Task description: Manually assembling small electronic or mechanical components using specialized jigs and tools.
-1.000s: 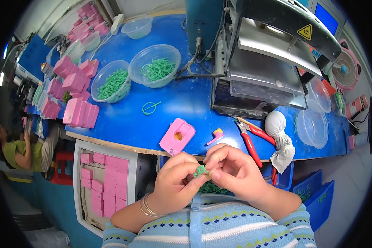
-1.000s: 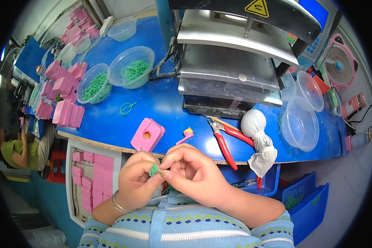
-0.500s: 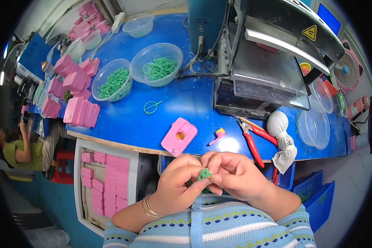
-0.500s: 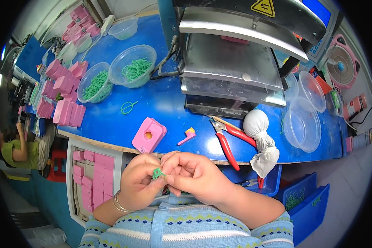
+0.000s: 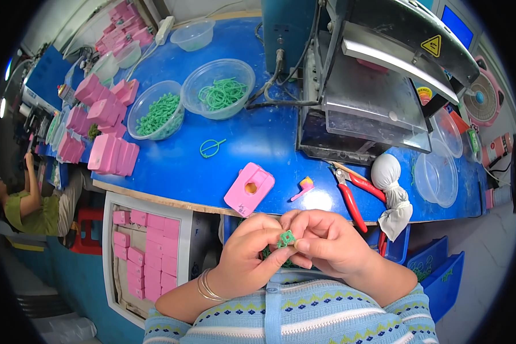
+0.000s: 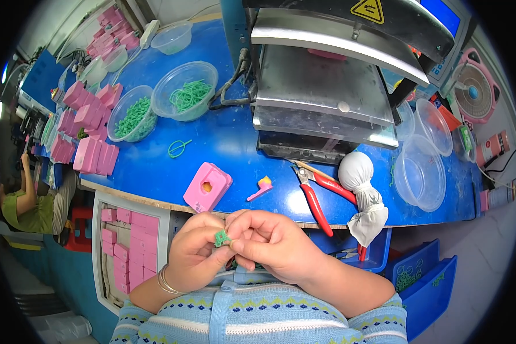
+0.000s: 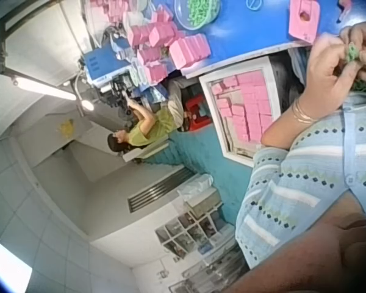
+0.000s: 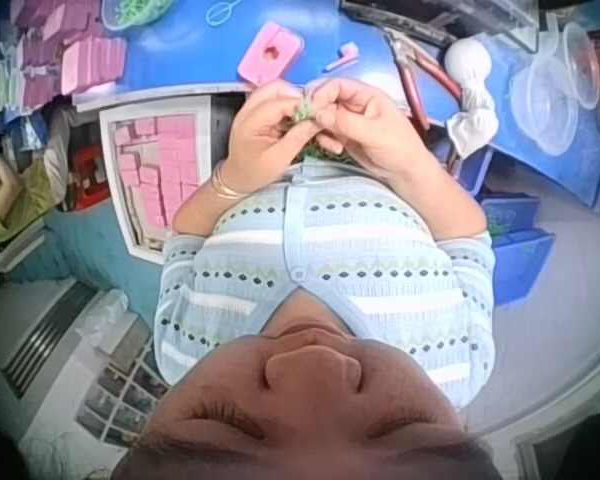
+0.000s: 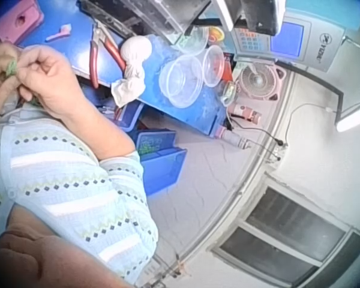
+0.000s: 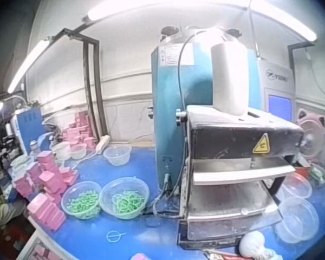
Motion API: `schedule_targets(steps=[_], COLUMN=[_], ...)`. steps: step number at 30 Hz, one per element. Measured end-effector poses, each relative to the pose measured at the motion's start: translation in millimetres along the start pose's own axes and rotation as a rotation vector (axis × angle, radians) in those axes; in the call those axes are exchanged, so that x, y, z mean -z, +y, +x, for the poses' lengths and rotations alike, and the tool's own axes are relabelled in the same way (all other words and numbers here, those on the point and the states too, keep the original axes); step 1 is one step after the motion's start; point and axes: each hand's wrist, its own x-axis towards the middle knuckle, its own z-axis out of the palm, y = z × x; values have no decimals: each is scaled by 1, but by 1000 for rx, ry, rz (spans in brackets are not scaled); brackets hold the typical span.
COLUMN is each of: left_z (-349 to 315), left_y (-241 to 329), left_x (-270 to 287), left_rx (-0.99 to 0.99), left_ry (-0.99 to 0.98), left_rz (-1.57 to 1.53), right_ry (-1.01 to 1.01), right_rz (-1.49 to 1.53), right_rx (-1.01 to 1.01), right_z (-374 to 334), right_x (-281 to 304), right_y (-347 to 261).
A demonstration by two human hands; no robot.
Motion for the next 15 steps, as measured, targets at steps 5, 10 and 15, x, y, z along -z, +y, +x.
schedule_targets(steps=[5,10,15], left_z=[-2,-1,-1], left_y=[-5,-5,-5], left_x=[-6,-5,-5], left_rx=[90,73,46], left_ry=[108,87,93], left_rz=[-161,-103,-103], right_ry=[4,35,32], right_rz=[-8,-85,-126], right_rx=[16,35,38], right_z=[-1,-2,-2], right_x=[1,0,1], right_y=[1,3,2])
